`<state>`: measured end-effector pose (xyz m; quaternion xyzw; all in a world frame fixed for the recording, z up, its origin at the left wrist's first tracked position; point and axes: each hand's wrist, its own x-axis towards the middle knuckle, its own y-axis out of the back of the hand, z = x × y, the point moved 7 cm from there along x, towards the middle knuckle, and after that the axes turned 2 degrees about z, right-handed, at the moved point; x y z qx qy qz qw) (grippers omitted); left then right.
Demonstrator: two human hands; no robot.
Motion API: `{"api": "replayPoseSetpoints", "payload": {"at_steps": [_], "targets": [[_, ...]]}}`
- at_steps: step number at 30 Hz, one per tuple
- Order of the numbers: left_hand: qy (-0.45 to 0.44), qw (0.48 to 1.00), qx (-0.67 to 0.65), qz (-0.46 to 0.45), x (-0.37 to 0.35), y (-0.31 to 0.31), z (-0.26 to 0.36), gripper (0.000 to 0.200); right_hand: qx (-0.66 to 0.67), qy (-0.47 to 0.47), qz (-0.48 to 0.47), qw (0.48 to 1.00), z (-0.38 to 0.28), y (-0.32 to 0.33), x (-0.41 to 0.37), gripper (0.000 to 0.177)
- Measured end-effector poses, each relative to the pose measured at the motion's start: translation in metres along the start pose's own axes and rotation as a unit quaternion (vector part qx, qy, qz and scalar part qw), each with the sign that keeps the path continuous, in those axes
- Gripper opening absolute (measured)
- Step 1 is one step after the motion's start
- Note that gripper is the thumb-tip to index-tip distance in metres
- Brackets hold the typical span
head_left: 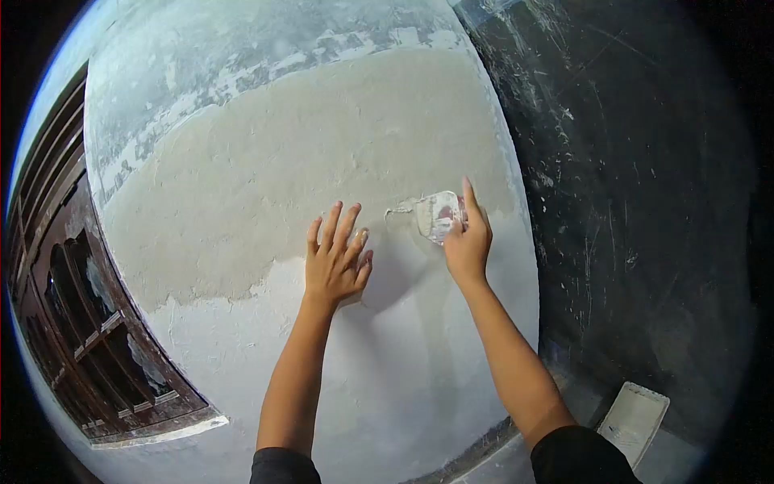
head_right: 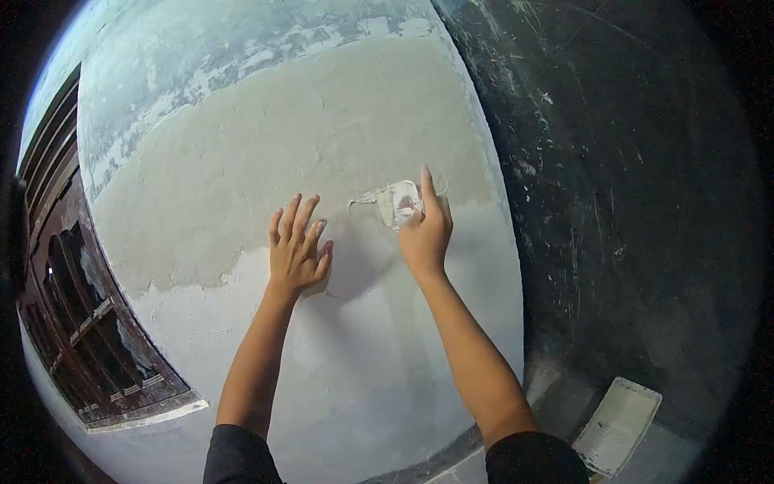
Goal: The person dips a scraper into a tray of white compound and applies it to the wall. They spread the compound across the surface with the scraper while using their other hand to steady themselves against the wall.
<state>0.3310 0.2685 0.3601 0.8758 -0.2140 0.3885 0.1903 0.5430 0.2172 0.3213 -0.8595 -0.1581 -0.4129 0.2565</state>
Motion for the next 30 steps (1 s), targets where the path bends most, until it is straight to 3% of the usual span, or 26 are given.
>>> {"api": "replayPoseSetpoints", "payload": {"at_steps": [5, 8, 11, 12, 13, 15, 17, 18, 19, 22, 23, 26, 28, 29, 30], "targets": [[0.026, 0.999, 0.017, -0.008, 0.003, -0.005, 0.001, 0.047, 0.086, 0.04, -0.032, 0.995, -0.016, -0.027, 0.018, 0.072], [0.02, 0.999, 0.023, 0.01, 0.001, -0.002, 0.002, 0.05, 0.052, 0.157, -0.095, 0.982, -0.045, -0.045, 0.015, 0.062], [0.026, 0.999, 0.018, 0.008, 0.001, -0.003, 0.002, 0.049, -0.017, 0.205, -0.144, 0.968, -0.031, -0.06, 0.022, 0.051], [0.023, 1.0, 0.019, 0.004, 0.001, -0.003, 0.002, 0.049, -0.045, 0.203, -0.092, 0.974, -0.02, -0.05, 0.036, 0.042], [0.026, 0.999, 0.02, -0.001, 0.001, -0.004, 0.002, 0.05, -0.059, 0.135, -0.028, 0.989, -0.006, -0.032, 0.05, 0.04], [0.03, 0.999, 0.022, -0.006, -0.001, -0.004, 0.001, 0.051, -0.073, 0.12, 0.065, 0.988, -0.001, 0.0, 0.059, 0.041], [0.02, 1.0, 0.019, 0.007, 0.001, -0.005, 0.002, 0.053, 0.024, 0.243, 0.044, 0.969, -0.014, -0.019, 0.04, 0.04], [0.022, 1.0, 0.019, 0.005, 0.001, -0.006, 0.002, 0.053, 0.029, 0.242, -0.042, 0.969, -0.032, -0.033, 0.024, 0.041], [0.026, 0.999, 0.015, 0.013, 0.001, -0.005, 0.0, 0.053, 0.029, 0.239, -0.045, 0.97, -0.026, -0.034, 0.023, 0.041], [0.027, 0.999, 0.013, 0.015, -0.001, -0.004, 0.001, 0.054, -0.089, 0.15, 0.027, 0.984, 0.002, -0.02, 0.046, 0.04], [0.027, 0.999, 0.016, 0.014, 0.0, -0.004, 0.001, 0.054, -0.082, 0.154, 0.08, 0.981, 0.004, -0.004, 0.053, 0.039], [0.025, 1.0, 0.014, 0.012, 0.0, -0.004, 0.001, 0.056, -0.002, 0.221, 0.036, 0.975, -0.017, -0.018, 0.04, 0.038], [0.027, 0.999, 0.014, 0.01, 0.0, -0.005, 0.002, 0.056, 0.009, 0.218, -0.118, 0.969, -0.025, -0.044, 0.027, 0.038], [0.029, 0.999, 0.015, 0.009, 0.0, -0.004, 0.001, 0.056, 0.01, 0.214, -0.116, 0.97, -0.02, -0.041, 0.033, 0.038], [0.027, 0.999, 0.015, 0.008, 0.001, -0.003, 0.001, 0.056, -0.02, 0.184, -0.021, 0.982, -0.01, -0.022, 0.05, 0.039]]}}
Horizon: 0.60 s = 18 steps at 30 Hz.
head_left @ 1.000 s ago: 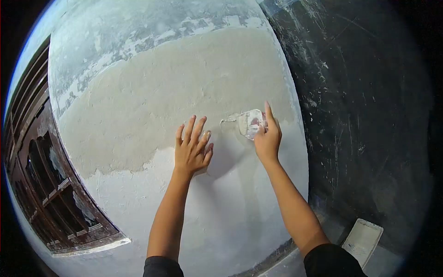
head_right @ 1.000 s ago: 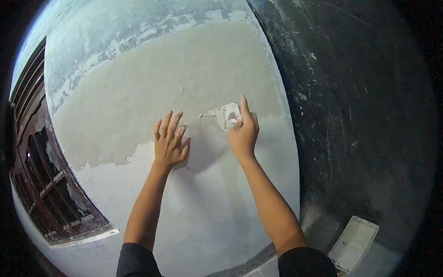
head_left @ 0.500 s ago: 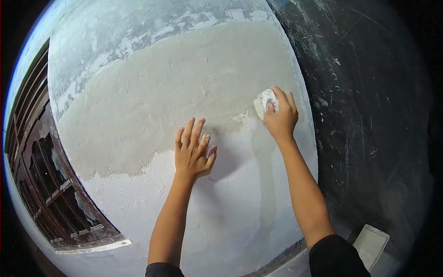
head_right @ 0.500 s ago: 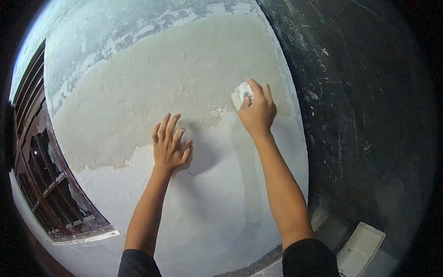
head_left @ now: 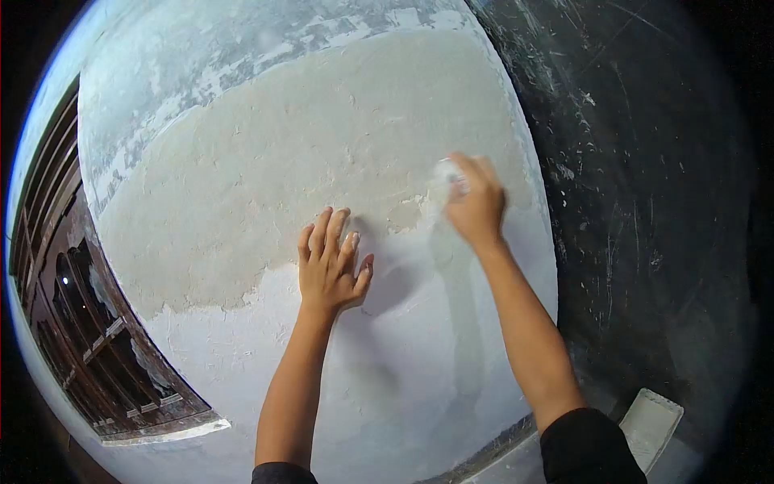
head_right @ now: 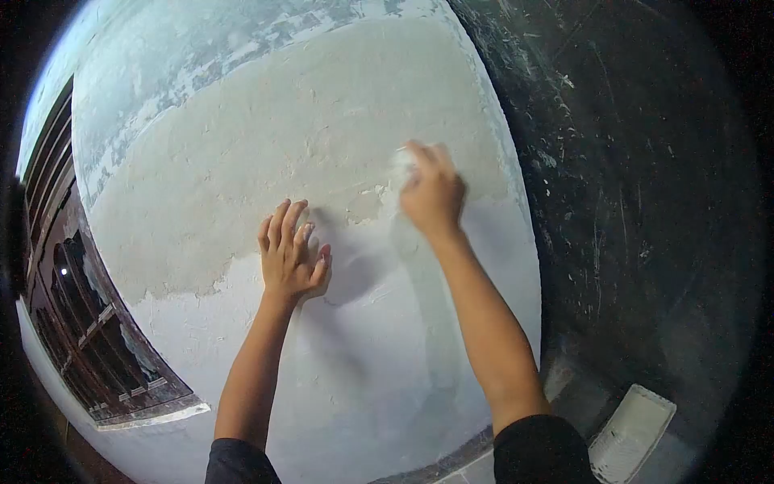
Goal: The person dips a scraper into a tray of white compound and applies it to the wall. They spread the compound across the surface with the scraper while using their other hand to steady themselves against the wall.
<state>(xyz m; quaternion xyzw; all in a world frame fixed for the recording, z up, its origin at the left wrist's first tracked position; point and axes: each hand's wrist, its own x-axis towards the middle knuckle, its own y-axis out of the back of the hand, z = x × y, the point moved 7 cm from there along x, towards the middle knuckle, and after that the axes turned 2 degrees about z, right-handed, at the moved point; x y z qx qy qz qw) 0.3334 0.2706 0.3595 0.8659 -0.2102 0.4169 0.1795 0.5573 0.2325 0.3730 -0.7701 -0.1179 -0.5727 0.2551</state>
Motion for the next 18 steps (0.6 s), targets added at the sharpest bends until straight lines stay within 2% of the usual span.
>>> {"api": "replayPoseSetpoints", "payload": {"at_steps": [1, 3, 5, 6, 9, 11, 13, 15, 17, 18], "targets": [[-0.001, 1.0, -0.007, 0.005, 0.001, 0.001, 0.001, 0.05, -0.046, -0.032, 0.087, 0.995, 0.011, 0.016, 0.005, 0.04], [-0.002, 1.0, -0.014, 0.013, 0.003, 0.002, 0.001, 0.044, -0.025, -0.012, 0.089, 0.996, -0.004, 0.013, 0.0, 0.04], [-0.001, 1.0, 0.004, 0.0, 0.0, 0.001, 0.001, 0.057, 0.086, 0.065, -0.064, 0.992, -0.048, -0.017, -0.011, 0.04], [-0.001, 1.0, 0.003, -0.003, -0.001, 0.001, 0.002, 0.057, 0.045, 0.062, -0.069, 0.995, -0.03, -0.026, -0.013, 0.043], [0.01, 1.0, -0.006, 0.001, 0.0, 0.003, 0.0, 0.057, -0.063, -0.043, 0.079, 0.994, 0.002, 0.016, 0.005, 0.042], [0.012, 1.0, -0.013, -0.002, 0.001, 0.003, 0.001, 0.043, -0.031, -0.012, 0.1, 0.994, -0.007, 0.012, -0.004, 0.041], [0.012, 1.0, -0.019, 0.005, 0.001, 0.004, 0.002, 0.043, 0.106, 0.049, -0.059, 0.991, -0.041, -0.021, -0.022, 0.04], [0.007, 1.0, -0.023, 0.008, 0.0, 0.005, 0.0, 0.044, 0.096, 0.042, -0.062, 0.993, -0.031, -0.016, -0.022, 0.04], [-0.002, 1.0, -0.009, 0.006, -0.001, 0.001, 0.0, 0.057, -0.053, -0.087, 0.078, 0.992, 0.018, 0.006, -0.009, 0.042], [-0.003, 1.0, -0.008, 0.005, -0.002, 0.0, 0.0, 0.057, -0.052, -0.088, 0.078, 0.992, 0.012, 0.003, -0.013, 0.042]]}}
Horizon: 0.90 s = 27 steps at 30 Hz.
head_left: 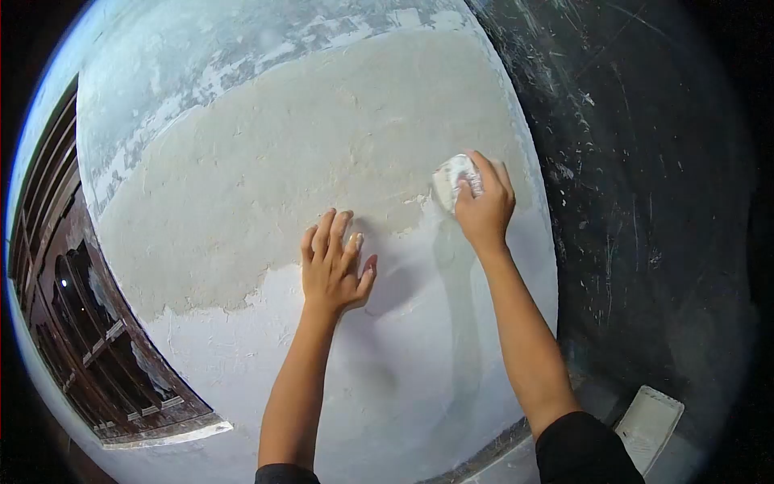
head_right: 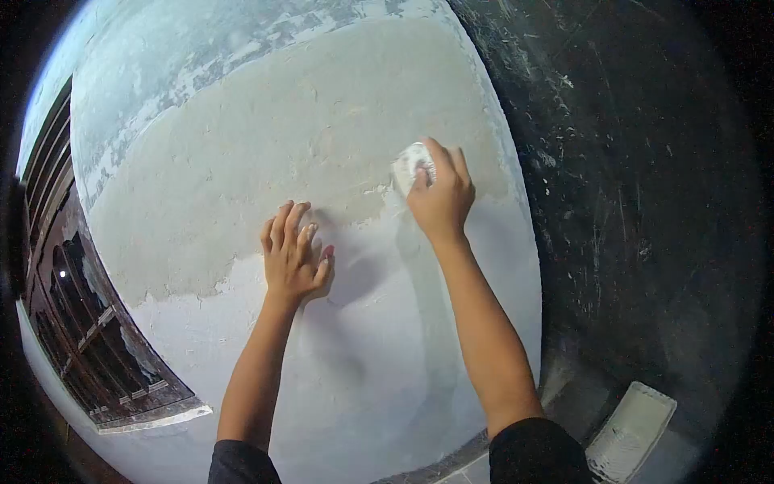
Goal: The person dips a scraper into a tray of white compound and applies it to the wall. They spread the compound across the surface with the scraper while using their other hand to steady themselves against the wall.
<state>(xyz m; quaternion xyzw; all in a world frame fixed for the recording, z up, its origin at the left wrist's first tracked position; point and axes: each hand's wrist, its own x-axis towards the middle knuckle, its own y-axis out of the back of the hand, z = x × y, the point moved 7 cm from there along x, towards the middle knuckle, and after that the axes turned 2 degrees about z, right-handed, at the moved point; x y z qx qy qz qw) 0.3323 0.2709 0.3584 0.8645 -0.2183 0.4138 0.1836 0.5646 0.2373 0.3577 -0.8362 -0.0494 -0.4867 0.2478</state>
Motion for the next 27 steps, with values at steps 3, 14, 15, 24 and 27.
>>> {"api": "replayPoseSetpoints", "payload": {"at_steps": [3, 14, 15, 24, 27], "targets": [[-0.003, 1.0, -0.003, 0.006, 0.0, -0.001, 0.0, 0.055, 0.159, 0.13, -0.13, 0.97, -0.047, -0.02, -0.022, 0.041], [-0.019, 1.0, -0.008, 0.009, 0.002, 0.0, 0.003, 0.049, 0.178, -0.066, -0.049, 0.981, 0.003, 0.006, -0.022, 0.036], [-0.019, 1.0, -0.011, 0.012, 0.003, 0.001, 0.003, 0.049, 0.173, -0.075, -0.052, 0.981, 0.002, 0.009, -0.025, 0.034], [0.005, 1.0, -0.018, -0.011, -0.001, -0.003, 0.001, 0.042, 0.072, 0.079, -0.002, 0.994, -0.032, -0.006, -0.078, 0.02], [-0.006, 1.0, -0.019, 0.006, 0.0, 0.001, 0.002, 0.05, -0.019, 0.147, -0.022, 0.989, -0.046, -0.03, -0.1, 0.018]]}}
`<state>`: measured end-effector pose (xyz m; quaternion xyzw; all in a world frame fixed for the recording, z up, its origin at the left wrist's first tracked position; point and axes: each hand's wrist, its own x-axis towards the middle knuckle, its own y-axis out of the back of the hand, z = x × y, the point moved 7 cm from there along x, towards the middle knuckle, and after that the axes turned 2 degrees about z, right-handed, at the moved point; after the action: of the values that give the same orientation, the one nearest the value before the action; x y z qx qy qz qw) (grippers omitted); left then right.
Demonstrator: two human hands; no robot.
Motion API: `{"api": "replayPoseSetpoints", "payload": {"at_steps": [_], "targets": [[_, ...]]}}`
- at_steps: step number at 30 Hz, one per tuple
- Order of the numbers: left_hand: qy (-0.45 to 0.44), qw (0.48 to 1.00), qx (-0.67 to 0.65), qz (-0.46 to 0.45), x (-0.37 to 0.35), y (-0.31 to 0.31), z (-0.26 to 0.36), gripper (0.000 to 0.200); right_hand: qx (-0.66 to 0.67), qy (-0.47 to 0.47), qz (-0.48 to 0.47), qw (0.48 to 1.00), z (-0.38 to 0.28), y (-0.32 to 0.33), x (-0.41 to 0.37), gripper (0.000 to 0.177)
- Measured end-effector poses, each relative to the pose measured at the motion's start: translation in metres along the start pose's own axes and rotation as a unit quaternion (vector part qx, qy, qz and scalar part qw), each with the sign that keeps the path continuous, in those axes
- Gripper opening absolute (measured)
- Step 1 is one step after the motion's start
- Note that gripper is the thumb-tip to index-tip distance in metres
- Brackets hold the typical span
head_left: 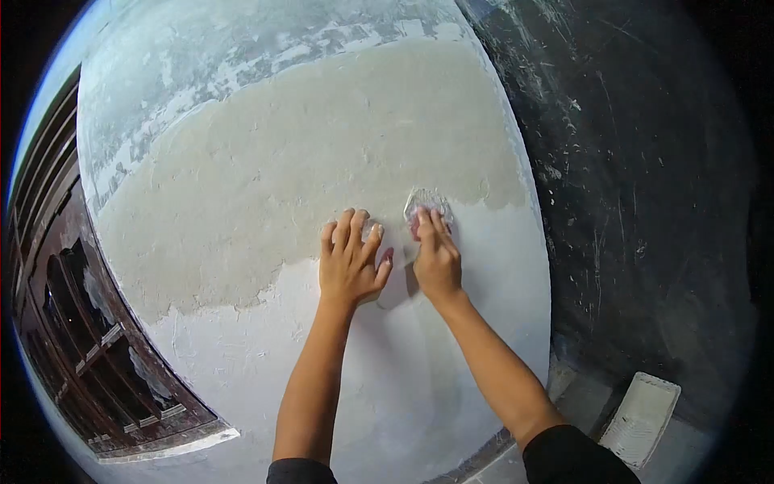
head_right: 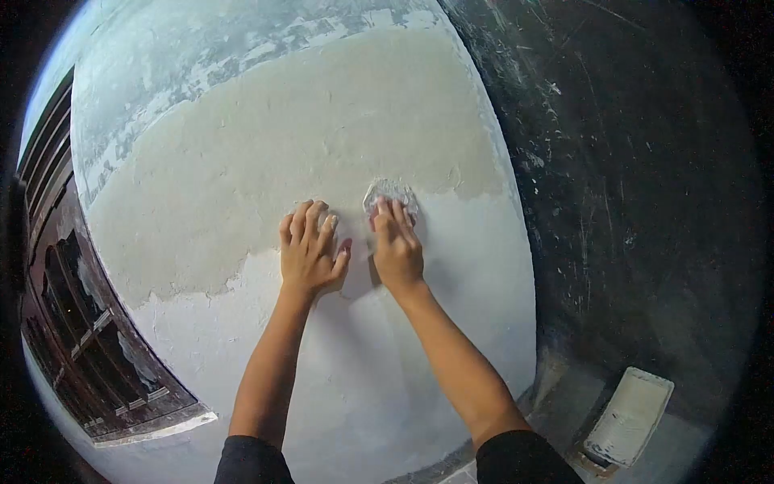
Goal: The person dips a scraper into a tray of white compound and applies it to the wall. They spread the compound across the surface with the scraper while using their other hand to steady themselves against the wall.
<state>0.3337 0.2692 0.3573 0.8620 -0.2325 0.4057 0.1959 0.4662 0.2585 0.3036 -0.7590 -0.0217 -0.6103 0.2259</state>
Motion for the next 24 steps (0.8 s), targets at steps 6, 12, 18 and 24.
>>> {"api": "replayPoseSetpoints", "payload": {"at_steps": [6, 12, 18, 24], "targets": [[0.001, 1.0, -0.005, -0.002, 0.0, -0.002, -0.001, 0.048, -0.02, 0.021, -0.038, 0.999, 0.001, -0.017, -0.025, 0.016], [-0.004, 1.0, 0.004, -0.001, 0.001, -0.002, 0.001, 0.049, -0.037, 0.046, 0.002, 0.998, -0.001, 0.035, -0.026, 0.024], [-0.084, 0.995, 0.024, -0.049, -0.003, -0.011, 0.011, 0.048, 0.09, -0.187, 0.057, 0.977, 0.032, 0.059, 0.033, 0.036], [0.054, 0.997, 0.043, 0.015, 0.001, -0.001, -0.003, 0.047, 0.159, -0.135, -0.041, 0.977, 0.023, 0.017, 0.06, 0.039]]}}
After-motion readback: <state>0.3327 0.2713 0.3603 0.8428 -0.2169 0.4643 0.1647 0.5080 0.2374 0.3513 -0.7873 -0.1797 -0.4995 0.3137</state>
